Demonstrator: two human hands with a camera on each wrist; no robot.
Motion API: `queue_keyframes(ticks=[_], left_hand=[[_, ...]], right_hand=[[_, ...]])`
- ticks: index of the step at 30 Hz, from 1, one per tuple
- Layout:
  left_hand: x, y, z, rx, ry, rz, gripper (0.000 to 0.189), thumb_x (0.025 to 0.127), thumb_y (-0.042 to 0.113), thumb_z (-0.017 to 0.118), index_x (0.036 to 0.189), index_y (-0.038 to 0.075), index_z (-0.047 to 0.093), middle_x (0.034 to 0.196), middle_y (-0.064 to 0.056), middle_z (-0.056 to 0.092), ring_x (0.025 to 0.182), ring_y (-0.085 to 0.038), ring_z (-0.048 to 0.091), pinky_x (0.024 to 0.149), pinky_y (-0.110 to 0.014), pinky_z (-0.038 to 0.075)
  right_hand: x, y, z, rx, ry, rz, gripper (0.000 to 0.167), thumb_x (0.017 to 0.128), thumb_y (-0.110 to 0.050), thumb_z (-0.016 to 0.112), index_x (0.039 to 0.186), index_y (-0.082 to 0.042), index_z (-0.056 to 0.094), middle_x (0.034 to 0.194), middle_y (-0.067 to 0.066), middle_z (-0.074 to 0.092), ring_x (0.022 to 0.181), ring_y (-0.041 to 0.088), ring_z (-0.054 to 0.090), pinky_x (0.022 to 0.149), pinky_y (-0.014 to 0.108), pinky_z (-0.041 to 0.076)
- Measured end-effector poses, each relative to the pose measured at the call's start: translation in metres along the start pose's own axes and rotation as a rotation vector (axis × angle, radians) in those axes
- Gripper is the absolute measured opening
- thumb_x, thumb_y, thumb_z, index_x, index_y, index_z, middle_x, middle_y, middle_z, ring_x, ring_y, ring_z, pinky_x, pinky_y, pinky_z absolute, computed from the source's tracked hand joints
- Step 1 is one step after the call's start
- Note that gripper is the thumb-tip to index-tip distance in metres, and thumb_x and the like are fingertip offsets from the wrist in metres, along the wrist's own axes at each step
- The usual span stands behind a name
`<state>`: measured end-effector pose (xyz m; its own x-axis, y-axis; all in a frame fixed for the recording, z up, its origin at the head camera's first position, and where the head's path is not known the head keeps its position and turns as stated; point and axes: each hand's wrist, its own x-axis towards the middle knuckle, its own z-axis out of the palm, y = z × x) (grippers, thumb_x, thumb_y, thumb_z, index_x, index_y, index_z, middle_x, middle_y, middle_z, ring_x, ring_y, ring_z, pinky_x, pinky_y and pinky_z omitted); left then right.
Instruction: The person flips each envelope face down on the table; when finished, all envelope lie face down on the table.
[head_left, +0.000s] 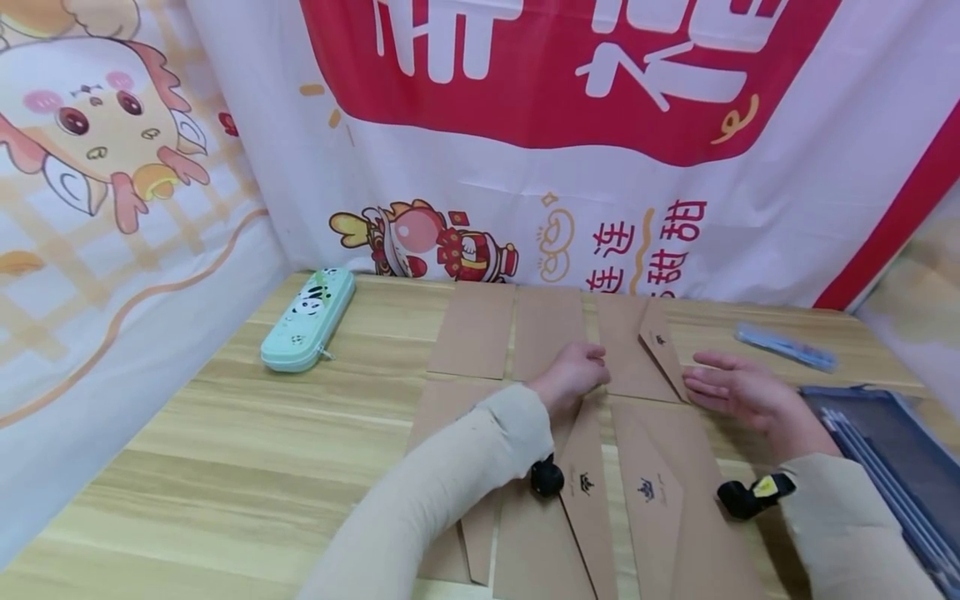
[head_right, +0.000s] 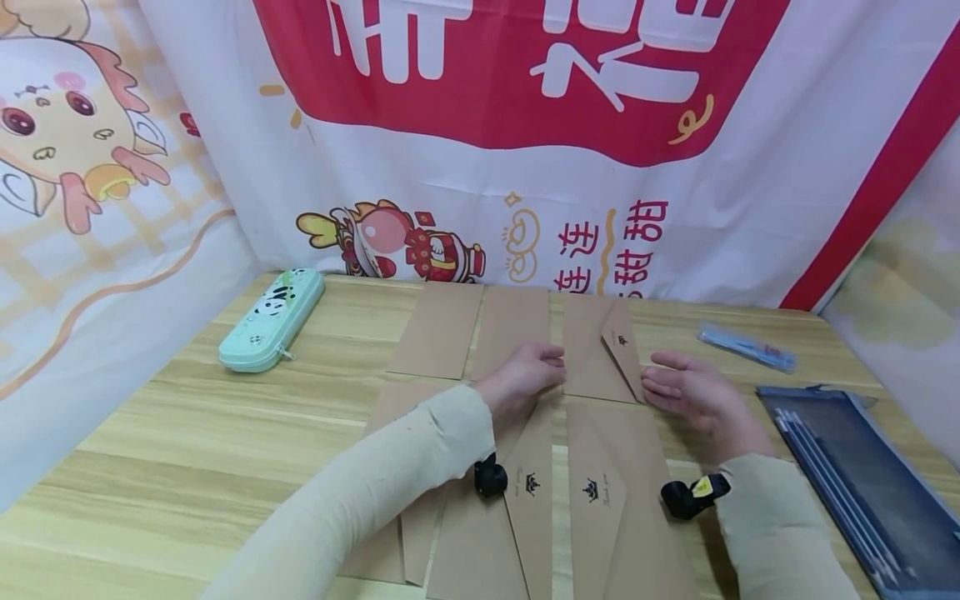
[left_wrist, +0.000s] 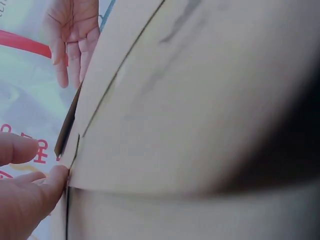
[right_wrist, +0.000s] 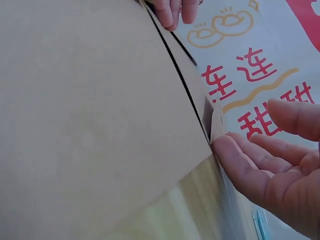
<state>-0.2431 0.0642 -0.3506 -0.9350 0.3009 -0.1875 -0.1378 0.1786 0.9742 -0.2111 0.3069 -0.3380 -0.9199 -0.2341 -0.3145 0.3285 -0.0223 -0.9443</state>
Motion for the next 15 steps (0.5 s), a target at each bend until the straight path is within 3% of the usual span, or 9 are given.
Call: queue_keyframes(ticks=[9,15], left_hand=[[0.0001,-0.0007,0.004,-0.053,0.064,-0.019,0.05,0.077,-0.011,0.057,0.126,-0.003,0.053,0.125,-0.016,0.056,0.117,-0.024,0.051,0.096,-0.034,0.045],[-0.003,0.0015,0.0039,-0.03,0.094,0.032,0.046,0.079,-0.011,0.055,0.124,-0.005,0.054,0.119,-0.017,0.059,0.11,-0.024,0.055,0.091,-0.031,0.049]], right_hand=[[0.0018,0.0009,-0.0007,-0.031,0.007,-0.001,0.081,0.09,-0.015,0.059,0.145,0.006,0.002,0.095,-0.009,0.068,0.092,0.007,0.064,0.084,0.029,0.053],[0.0041,0.0004,0.0004,-0.055,0.007,0.008,0.079,0.091,-0.013,0.058,0.145,0.007,0.004,0.095,-0.009,0.068,0.092,0.007,0.064,0.087,0.031,0.052]])
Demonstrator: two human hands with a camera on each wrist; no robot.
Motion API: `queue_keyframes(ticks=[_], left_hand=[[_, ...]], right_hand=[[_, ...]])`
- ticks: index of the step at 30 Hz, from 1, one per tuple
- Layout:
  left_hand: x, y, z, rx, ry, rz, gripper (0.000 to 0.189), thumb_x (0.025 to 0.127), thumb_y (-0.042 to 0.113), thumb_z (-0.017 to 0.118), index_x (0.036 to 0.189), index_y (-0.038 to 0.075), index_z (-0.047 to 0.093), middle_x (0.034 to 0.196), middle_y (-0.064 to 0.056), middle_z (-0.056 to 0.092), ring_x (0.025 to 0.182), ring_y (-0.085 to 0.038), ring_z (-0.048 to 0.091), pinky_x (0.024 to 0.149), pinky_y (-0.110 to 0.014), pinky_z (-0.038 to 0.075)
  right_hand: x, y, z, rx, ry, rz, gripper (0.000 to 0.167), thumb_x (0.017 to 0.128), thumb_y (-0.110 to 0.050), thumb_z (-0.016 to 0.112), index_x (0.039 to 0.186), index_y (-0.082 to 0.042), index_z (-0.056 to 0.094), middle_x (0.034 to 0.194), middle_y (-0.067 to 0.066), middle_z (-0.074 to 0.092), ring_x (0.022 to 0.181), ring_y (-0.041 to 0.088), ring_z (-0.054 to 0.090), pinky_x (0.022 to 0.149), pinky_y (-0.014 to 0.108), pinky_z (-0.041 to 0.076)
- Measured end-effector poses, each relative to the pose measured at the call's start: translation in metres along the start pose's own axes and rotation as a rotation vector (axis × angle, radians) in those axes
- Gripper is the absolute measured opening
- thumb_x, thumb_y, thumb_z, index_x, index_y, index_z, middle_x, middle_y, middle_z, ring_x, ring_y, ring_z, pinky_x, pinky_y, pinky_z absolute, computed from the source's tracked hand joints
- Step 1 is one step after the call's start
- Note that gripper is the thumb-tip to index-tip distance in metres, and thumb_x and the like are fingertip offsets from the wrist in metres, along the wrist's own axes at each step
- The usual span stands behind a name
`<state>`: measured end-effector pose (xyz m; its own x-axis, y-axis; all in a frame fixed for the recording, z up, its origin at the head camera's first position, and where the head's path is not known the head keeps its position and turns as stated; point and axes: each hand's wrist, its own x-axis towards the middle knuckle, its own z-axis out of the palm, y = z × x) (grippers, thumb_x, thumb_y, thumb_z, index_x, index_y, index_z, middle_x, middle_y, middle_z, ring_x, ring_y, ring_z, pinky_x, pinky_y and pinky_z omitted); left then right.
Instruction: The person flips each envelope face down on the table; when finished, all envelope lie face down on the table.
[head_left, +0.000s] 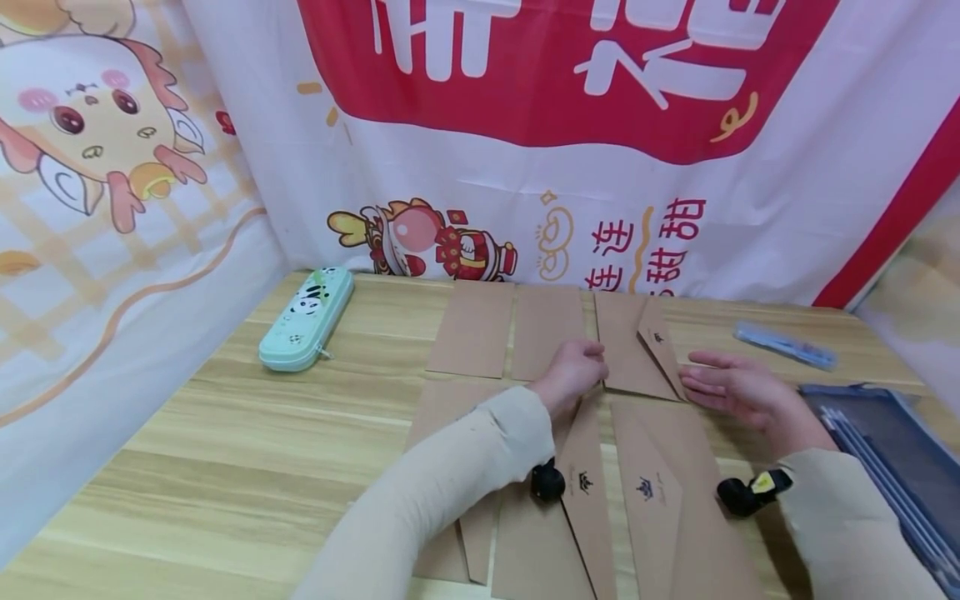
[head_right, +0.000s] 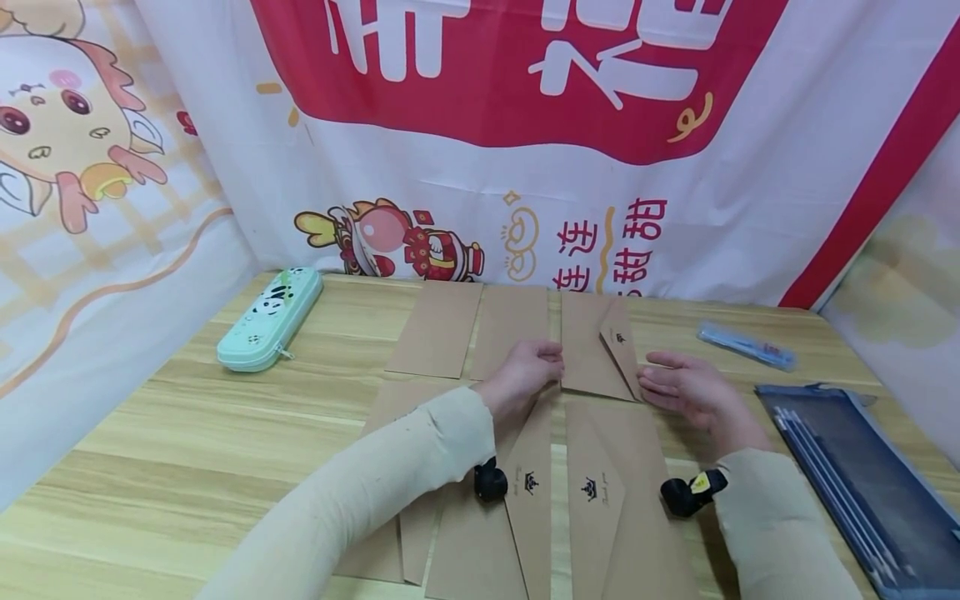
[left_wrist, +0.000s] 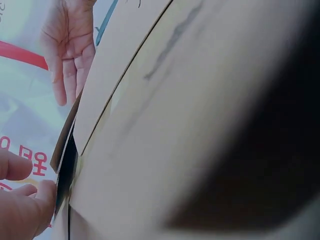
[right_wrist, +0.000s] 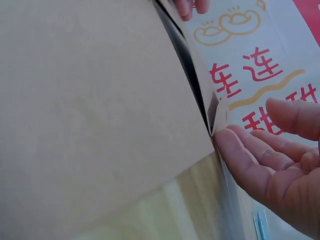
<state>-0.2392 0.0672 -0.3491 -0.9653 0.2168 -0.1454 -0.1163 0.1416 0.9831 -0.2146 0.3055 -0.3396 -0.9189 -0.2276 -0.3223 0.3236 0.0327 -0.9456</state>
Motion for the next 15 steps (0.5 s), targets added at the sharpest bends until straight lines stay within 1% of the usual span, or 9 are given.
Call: queue_keyframes(ticks=[5,6,7,8,10,12,13,14,15], left_hand=[[0.001,-0.001,-0.007,-0.015,0.011,0.046,0.04,0.083,-0.008,0.054,0.123,-0.006,0.054,0.114,-0.018,0.062,0.107,-0.023,0.058,0.089,-0.027,0.05],[0.001,-0.002,-0.009,-0.017,0.009,0.052,0.039,0.084,-0.007,0.054,0.123,-0.006,0.054,0.114,-0.017,0.062,0.107,-0.022,0.058,0.089,-0.027,0.049],[0.007,-0.008,-0.01,-0.006,0.01,0.088,0.038,0.084,-0.005,0.055,0.122,-0.005,0.055,0.112,-0.015,0.064,0.105,-0.02,0.059,0.087,-0.025,0.05],[0.008,-0.009,-0.012,0.005,0.011,0.097,0.037,0.084,-0.005,0.055,0.122,-0.005,0.055,0.111,-0.014,0.064,0.104,-0.019,0.06,0.087,-0.024,0.05],[0.009,-0.01,-0.016,0.021,0.013,0.109,0.037,0.085,-0.004,0.055,0.123,-0.004,0.055,0.111,-0.012,0.064,0.105,-0.018,0.06,0.087,-0.023,0.05],[0.008,-0.011,-0.019,0.019,0.021,0.118,0.038,0.085,-0.004,0.056,0.123,-0.003,0.055,0.112,-0.012,0.064,0.105,-0.018,0.059,0.088,-0.023,0.05],[0.008,-0.01,-0.02,0.011,0.028,0.122,0.039,0.084,-0.005,0.056,0.123,-0.004,0.055,0.112,-0.012,0.064,0.105,-0.019,0.059,0.088,-0.023,0.05],[0.002,-0.004,-0.021,-0.006,0.033,0.1,0.04,0.084,-0.007,0.055,0.124,-0.005,0.054,0.113,-0.014,0.063,0.108,-0.021,0.058,0.09,-0.024,0.049],[0.001,-0.003,-0.022,-0.025,0.04,0.103,0.041,0.083,-0.009,0.055,0.124,-0.006,0.053,0.114,-0.015,0.062,0.108,-0.022,0.058,0.09,-0.024,0.049]], right_hand=[[0.006,-0.002,0.005,-0.059,-0.011,0.019,0.075,0.092,-0.012,0.055,0.145,0.006,0.005,0.098,-0.009,0.066,0.093,0.005,0.063,0.089,0.031,0.05],[0.008,-0.003,0.007,-0.076,-0.018,0.018,0.074,0.093,-0.012,0.054,0.145,0.006,0.006,0.101,-0.007,0.066,0.094,0.005,0.063,0.09,0.032,0.05],[0.009,-0.003,0.008,-0.096,-0.026,0.015,0.073,0.093,-0.011,0.054,0.145,0.007,0.007,0.106,-0.002,0.066,0.094,0.005,0.062,0.091,0.033,0.049],[0.01,-0.004,0.01,-0.118,-0.033,0.011,0.072,0.093,-0.011,0.054,0.144,0.008,0.007,0.111,0.003,0.065,0.095,0.006,0.062,0.092,0.033,0.049],[0.012,-0.005,0.015,-0.169,-0.047,-0.002,0.071,0.093,-0.01,0.054,0.143,0.01,0.009,0.124,0.015,0.057,0.096,0.005,0.061,0.094,0.034,0.047],[0.013,-0.007,0.02,-0.212,-0.056,-0.005,0.068,0.093,-0.01,0.053,0.143,0.011,0.011,0.136,0.023,0.044,0.097,0.006,0.06,0.095,0.035,0.046],[0.014,-0.008,0.023,-0.231,-0.064,-0.005,0.067,0.093,-0.01,0.052,0.143,0.011,0.011,0.139,0.025,0.038,0.099,0.006,0.059,0.096,0.036,0.045],[0.015,-0.01,0.026,-0.256,-0.071,-0.003,0.066,0.094,-0.01,0.051,0.142,0.011,0.011,0.141,0.028,0.033,0.1,0.006,0.058,0.097,0.036,0.045],[0.016,-0.012,0.029,-0.278,-0.076,0.001,0.065,0.094,-0.01,0.05,0.143,0.011,0.012,0.142,0.029,0.03,0.101,0.007,0.057,0.097,0.037,0.044]])
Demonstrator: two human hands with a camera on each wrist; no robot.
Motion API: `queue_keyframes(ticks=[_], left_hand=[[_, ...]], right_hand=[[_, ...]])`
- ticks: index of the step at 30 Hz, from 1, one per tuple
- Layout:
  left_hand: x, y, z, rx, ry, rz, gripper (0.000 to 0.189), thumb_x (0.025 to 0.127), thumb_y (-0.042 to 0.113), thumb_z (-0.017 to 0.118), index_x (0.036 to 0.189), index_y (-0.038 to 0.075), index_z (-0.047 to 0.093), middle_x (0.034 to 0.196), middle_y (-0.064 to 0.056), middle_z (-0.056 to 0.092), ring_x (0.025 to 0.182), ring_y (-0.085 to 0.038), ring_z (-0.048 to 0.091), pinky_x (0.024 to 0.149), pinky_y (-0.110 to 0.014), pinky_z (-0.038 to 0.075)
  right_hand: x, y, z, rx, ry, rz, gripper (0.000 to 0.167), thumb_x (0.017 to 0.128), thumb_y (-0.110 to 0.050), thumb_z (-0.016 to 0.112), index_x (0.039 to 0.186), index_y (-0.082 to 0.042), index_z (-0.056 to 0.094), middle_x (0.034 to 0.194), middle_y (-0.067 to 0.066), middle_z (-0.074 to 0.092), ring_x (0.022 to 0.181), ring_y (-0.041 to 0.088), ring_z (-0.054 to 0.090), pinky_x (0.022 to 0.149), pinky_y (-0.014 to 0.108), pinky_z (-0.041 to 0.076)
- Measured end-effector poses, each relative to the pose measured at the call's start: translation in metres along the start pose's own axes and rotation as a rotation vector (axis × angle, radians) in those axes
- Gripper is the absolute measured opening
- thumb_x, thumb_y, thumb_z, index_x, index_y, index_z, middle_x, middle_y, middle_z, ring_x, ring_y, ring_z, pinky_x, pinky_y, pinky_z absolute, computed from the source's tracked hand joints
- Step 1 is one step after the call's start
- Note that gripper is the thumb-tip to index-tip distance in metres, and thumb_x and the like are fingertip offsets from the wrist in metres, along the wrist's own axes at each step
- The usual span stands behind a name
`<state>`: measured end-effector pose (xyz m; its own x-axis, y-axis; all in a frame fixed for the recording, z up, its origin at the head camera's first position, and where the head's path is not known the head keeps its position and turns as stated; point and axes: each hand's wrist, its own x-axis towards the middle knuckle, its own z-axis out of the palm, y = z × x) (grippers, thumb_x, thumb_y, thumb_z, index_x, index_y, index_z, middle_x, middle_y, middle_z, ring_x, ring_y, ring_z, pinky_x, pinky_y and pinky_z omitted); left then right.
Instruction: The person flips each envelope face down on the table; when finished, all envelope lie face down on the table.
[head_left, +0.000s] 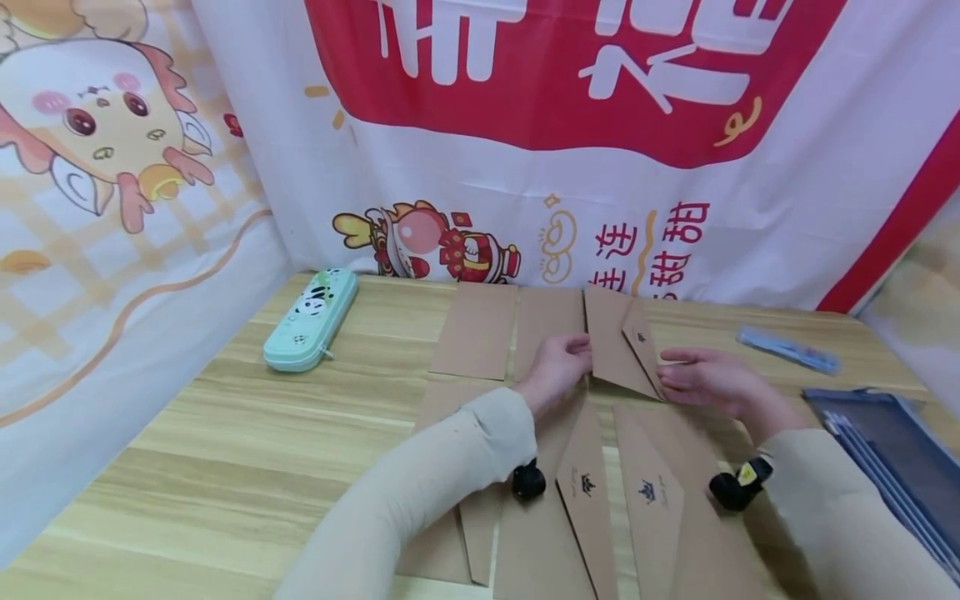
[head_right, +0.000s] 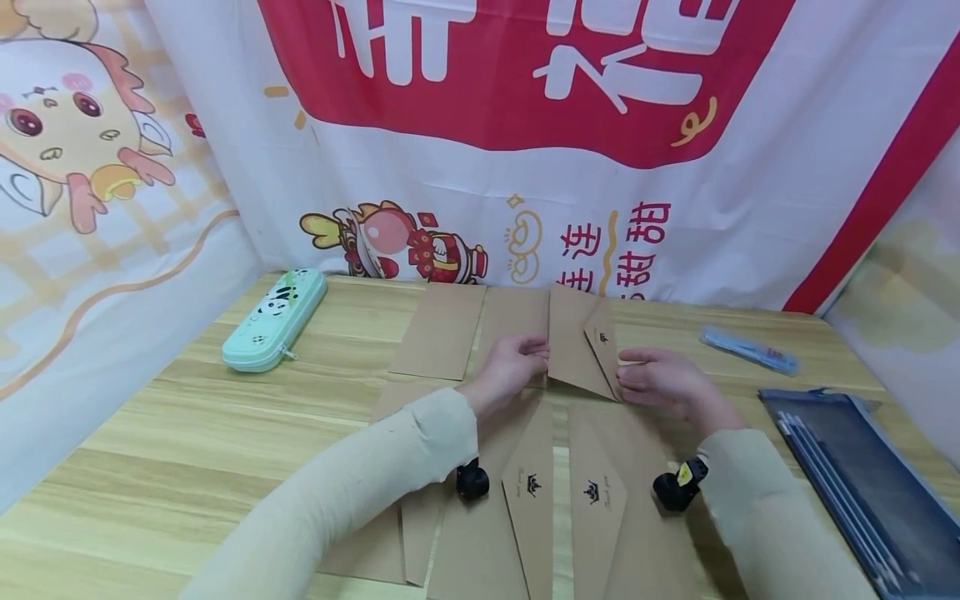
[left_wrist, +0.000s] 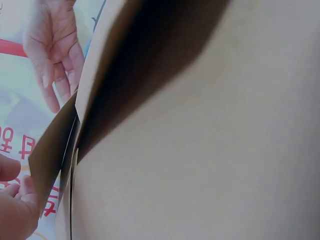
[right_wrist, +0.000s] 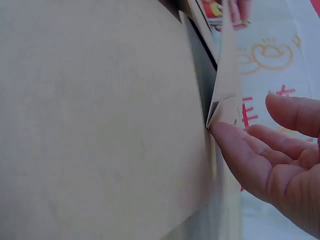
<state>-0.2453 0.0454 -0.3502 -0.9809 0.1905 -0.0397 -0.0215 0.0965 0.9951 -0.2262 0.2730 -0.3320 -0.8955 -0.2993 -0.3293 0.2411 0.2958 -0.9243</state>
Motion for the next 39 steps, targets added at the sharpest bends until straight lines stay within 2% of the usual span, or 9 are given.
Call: queue_keyframes(ticks=[7,15,23,27,31,34,39], left_hand=[[-0.001,0.002,-0.005,-0.098,0.052,0.046,0.049,0.076,-0.018,0.052,0.124,-0.008,0.052,0.112,-0.017,0.06,0.101,-0.019,0.057,0.084,-0.021,0.05],[0.002,0.01,-0.009,-0.195,0.058,0.063,0.05,0.075,-0.02,0.052,0.123,-0.006,0.053,0.115,-0.016,0.059,0.1,-0.019,0.056,0.085,-0.023,0.05],[0.001,0.028,-0.006,-0.158,0.029,0.107,0.049,0.076,-0.018,0.055,0.124,-0.006,0.053,0.115,-0.018,0.06,0.101,-0.02,0.058,0.084,-0.021,0.051],[0.001,0.036,-0.003,-0.119,0.015,0.129,0.047,0.077,-0.016,0.057,0.123,-0.006,0.054,0.114,-0.021,0.06,0.104,-0.025,0.058,0.082,-0.021,0.051],[0.0,0.043,-0.001,-0.061,0.003,0.151,0.046,0.079,-0.014,0.059,0.123,-0.004,0.055,0.114,-0.019,0.061,0.105,-0.026,0.058,0.083,-0.02,0.051],[0.0,0.048,0.002,-0.033,-0.012,0.168,0.046,0.08,-0.013,0.06,0.124,-0.002,0.054,0.114,-0.017,0.062,0.104,-0.024,0.059,0.083,-0.018,0.05],[0.0,0.055,0.006,-0.008,-0.058,0.156,0.046,0.08,-0.01,0.061,0.123,0.003,0.055,0.111,-0.01,0.063,0.101,-0.021,0.06,0.08,-0.017,0.05]], right_hand=[[0.006,-0.012,0.016,-0.057,-0.026,0.024,0.062,0.094,-0.01,0.049,0.143,0.008,0.017,0.142,0.032,0.026,0.112,0.021,0.053,0.099,0.04,0.043],[0.009,-0.013,0.025,-0.042,-0.047,-0.026,0.06,0.093,-0.003,0.047,0.142,0.011,0.016,0.142,0.034,0.025,0.112,0.021,0.051,0.099,0.04,0.043],[0.012,-0.013,0.029,-0.032,-0.078,-0.05,0.062,0.091,-0.002,0.049,0.142,0.009,0.017,0.143,0.033,0.024,0.125,0.033,0.041,0.102,0.039,0.039],[0.013,-0.013,0.034,-0.019,-0.074,-0.067,0.06,0.09,0.0,0.048,0.142,0.009,0.018,0.142,0.033,0.027,0.113,0.019,0.053,0.101,0.037,0.041],[0.013,-0.012,0.037,-0.013,-0.058,-0.094,0.059,0.09,0.002,0.046,0.141,0.011,0.018,0.141,0.034,0.027,0.099,0.005,0.056,0.099,0.033,0.043],[0.013,-0.01,0.038,-0.009,-0.051,-0.104,0.059,0.091,0.001,0.046,0.142,0.01,0.018,0.142,0.033,0.026,0.103,0.007,0.056,0.098,0.031,0.043],[0.013,-0.008,0.036,0.007,-0.035,-0.098,0.06,0.091,0.0,0.046,0.143,0.007,0.018,0.143,0.031,0.027,0.116,0.019,0.051,0.099,0.03,0.043]])
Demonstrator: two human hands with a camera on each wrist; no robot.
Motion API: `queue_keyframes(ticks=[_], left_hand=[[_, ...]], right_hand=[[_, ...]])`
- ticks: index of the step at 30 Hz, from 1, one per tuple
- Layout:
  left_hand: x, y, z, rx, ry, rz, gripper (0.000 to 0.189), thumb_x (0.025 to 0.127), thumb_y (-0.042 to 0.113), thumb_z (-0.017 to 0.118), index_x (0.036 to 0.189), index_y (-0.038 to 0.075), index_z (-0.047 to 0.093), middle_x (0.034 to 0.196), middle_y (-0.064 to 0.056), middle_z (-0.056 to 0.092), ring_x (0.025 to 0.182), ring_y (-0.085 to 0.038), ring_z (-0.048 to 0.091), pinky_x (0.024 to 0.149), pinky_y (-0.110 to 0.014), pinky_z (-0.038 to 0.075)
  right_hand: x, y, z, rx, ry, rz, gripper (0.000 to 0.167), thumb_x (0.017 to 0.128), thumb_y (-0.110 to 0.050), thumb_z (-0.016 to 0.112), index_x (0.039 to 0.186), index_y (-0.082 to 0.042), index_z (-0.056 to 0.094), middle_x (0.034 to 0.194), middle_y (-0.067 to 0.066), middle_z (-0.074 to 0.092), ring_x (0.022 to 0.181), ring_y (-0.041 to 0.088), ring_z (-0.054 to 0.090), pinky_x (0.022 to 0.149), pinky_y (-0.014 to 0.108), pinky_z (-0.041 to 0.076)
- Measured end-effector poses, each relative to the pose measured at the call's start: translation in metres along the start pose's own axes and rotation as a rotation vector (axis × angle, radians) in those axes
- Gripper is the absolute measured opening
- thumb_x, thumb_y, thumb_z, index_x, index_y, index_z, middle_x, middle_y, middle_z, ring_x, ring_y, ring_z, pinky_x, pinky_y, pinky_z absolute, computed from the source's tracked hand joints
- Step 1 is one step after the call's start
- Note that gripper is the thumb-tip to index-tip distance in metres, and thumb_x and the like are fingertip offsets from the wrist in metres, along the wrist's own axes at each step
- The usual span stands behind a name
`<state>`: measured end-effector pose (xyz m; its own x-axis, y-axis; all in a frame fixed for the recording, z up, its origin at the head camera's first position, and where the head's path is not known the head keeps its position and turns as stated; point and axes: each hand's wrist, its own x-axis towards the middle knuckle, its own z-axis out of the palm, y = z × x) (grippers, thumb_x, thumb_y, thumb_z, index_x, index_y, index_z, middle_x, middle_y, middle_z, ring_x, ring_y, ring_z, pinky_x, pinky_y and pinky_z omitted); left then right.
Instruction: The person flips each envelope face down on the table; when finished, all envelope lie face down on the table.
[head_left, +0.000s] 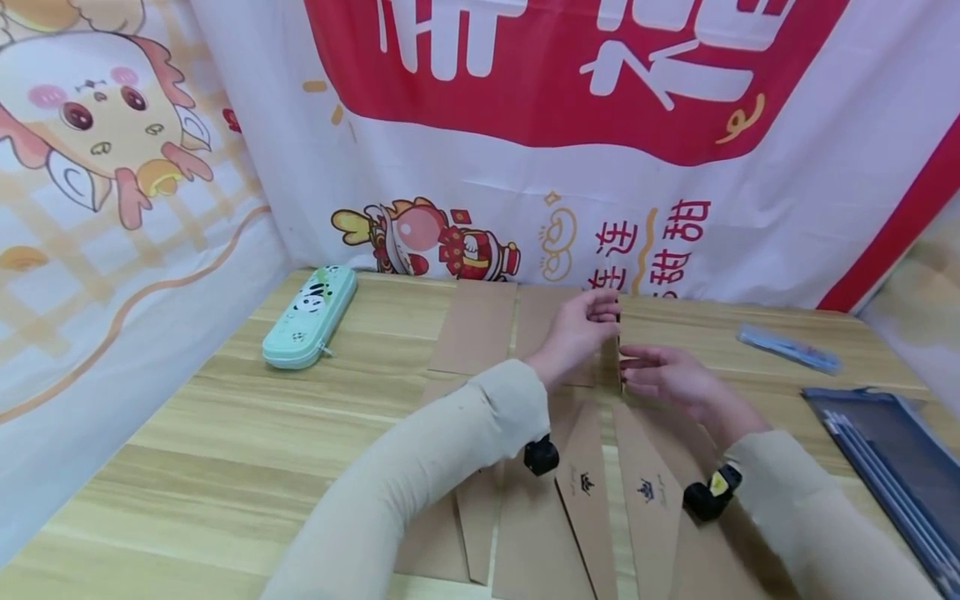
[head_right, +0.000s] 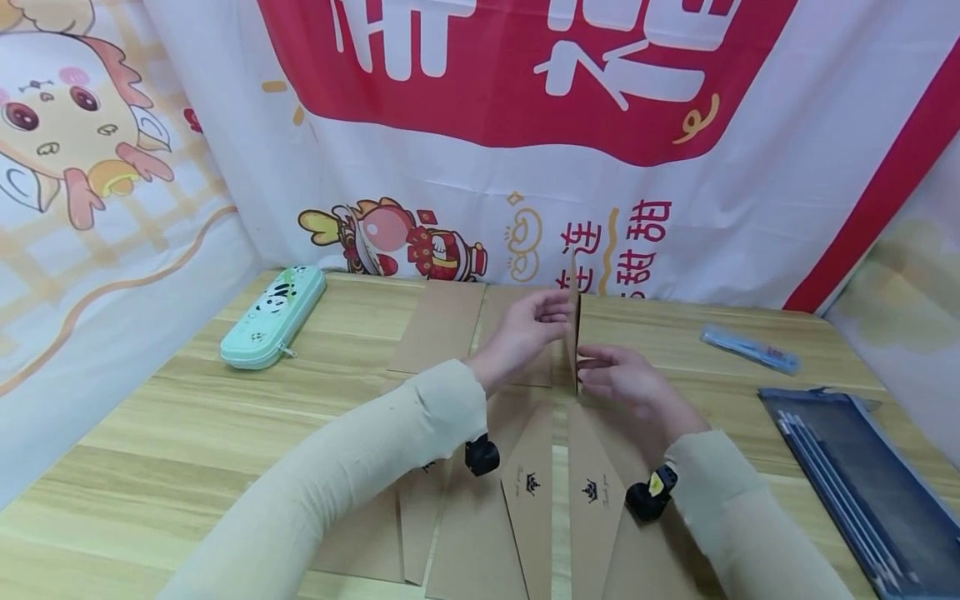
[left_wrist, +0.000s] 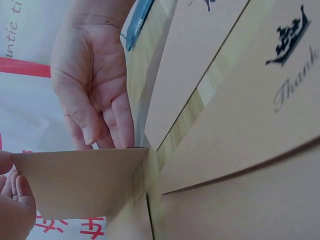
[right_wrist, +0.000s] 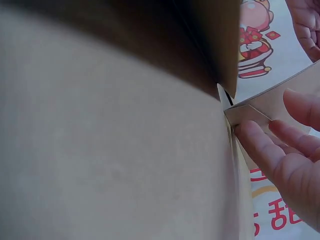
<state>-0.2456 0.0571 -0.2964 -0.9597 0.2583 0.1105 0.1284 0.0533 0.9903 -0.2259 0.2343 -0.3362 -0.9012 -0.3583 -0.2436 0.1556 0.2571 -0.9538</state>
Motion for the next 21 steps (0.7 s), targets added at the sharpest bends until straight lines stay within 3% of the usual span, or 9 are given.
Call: queue_keyframes(ticks=[4,10,14,18,21], left_hand=[[0.001,0.003,0.001,0.032,-0.034,0.017,0.045,0.08,-0.008,0.062,0.123,0.005,0.055,0.112,-0.01,0.062,0.102,-0.02,0.059,0.08,-0.015,0.049],[0.001,0.007,0.002,0.041,-0.047,0.024,0.043,0.081,-0.008,0.062,0.122,0.004,0.055,0.113,-0.012,0.061,0.099,-0.018,0.059,0.079,-0.015,0.049],[0.002,0.006,0.004,0.045,-0.049,0.008,0.042,0.081,-0.007,0.062,0.121,0.005,0.056,0.113,-0.01,0.062,0.094,-0.012,0.059,0.079,-0.015,0.049],[0.002,0.004,0.004,0.08,-0.052,0.012,0.041,0.082,-0.004,0.063,0.121,0.007,0.056,0.112,-0.008,0.061,0.092,-0.01,0.058,0.079,-0.015,0.049],[0.001,0.002,0.004,0.098,-0.06,0.023,0.041,0.082,-0.003,0.063,0.122,0.007,0.055,0.112,-0.008,0.061,0.093,-0.01,0.058,0.079,-0.015,0.049]], right_hand=[[-0.004,-0.004,-0.001,0.007,0.018,0.007,0.06,0.092,-0.003,0.046,0.144,0.005,0.018,0.143,0.03,0.029,0.119,0.021,0.05,0.1,0.032,0.042],[-0.014,-0.016,0.003,0.015,0.074,-0.026,0.06,0.094,-0.012,0.049,0.144,0.005,0.018,0.144,0.027,0.027,0.111,0.009,0.052,0.102,0.032,0.039],[-0.019,-0.021,0.01,0.039,0.152,-0.062,0.066,0.094,-0.018,0.053,0.146,0.0,0.017,0.147,0.022,0.023,0.125,0.018,0.039,0.105,0.03,0.035],[-0.021,-0.024,0.021,0.105,0.251,-0.1,0.071,0.09,-0.018,0.06,0.145,-0.002,0.019,0.14,0.014,0.03,0.133,0.029,0.027,0.097,0.019,0.041],[-0.021,-0.025,0.027,0.099,0.326,-0.131,0.069,0.087,-0.019,0.065,0.142,-0.002,0.027,0.132,0.008,0.038,0.129,0.027,0.033,0.087,0.012,0.045]])
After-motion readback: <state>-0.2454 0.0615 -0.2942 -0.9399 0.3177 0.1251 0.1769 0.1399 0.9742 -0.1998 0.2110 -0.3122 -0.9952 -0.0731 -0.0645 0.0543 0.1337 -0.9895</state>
